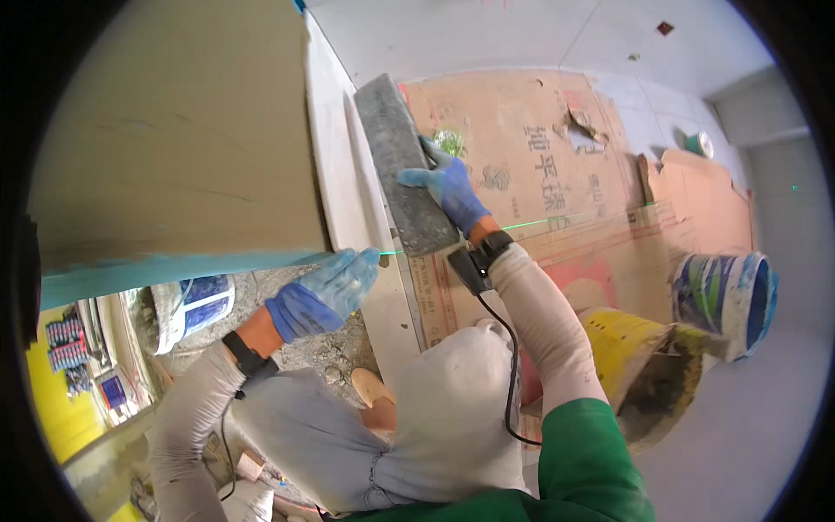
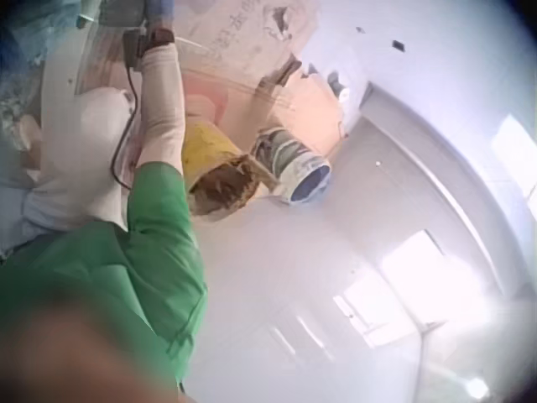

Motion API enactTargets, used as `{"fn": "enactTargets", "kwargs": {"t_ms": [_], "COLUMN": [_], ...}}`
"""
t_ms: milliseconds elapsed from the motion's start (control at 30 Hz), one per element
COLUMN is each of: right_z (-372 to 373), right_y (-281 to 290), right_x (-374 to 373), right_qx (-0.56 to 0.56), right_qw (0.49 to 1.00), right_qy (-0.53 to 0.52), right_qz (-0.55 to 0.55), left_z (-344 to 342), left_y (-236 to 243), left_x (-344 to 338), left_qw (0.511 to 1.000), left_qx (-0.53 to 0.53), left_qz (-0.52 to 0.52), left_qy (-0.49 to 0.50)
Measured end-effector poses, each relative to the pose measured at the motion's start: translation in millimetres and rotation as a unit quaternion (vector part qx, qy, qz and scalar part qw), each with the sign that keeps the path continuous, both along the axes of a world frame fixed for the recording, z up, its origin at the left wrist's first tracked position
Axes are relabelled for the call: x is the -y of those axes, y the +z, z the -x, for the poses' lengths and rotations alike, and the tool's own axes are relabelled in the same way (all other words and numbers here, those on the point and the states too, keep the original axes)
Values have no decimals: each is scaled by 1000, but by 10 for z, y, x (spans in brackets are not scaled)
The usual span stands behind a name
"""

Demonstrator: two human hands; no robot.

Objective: Applying mortar and fixing tiles to a corner wall using a laser level for alignment.

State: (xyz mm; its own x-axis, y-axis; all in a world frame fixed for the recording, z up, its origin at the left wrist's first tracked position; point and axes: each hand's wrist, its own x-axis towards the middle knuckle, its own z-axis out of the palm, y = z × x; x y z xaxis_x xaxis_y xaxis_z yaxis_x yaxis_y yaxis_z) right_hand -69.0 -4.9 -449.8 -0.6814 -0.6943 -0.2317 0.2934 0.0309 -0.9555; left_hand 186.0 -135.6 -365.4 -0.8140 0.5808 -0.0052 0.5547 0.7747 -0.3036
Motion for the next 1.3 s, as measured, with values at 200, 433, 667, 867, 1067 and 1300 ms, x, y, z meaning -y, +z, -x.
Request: {"fn": "enactTargets", "kwargs": {"t_ms": [200,433,667,867,1067,1300], "right_z": [-58,-138,-217,-156,-13,-24], "right_y": [-915,-1344,-1458,-1589,-1688,-1776], "right_x": [129,227,222,154,317,626], "right_qx": [-105,-110,9,7,36,141], "right_qw": [994,992,998,999,997,989], "right_qy": [34,31,50,35,60,45], "right_qz": [-23,-47,-23,-39,-42,21], "left_z": [27,-581,-224,-10,131,-13], "left_y": [-85,-205,-308,-1378,-1201,-1771], "left_x": [3,47,44,574,526,696], "left_qw": [997,986,993,634,850,796], "left_qx": [-42,9,38,-368,-187,-271], "left_qz": [48,-126,-54,652,454,506], "left_qy": [-54,113,-101,-193,-190,-194]}}
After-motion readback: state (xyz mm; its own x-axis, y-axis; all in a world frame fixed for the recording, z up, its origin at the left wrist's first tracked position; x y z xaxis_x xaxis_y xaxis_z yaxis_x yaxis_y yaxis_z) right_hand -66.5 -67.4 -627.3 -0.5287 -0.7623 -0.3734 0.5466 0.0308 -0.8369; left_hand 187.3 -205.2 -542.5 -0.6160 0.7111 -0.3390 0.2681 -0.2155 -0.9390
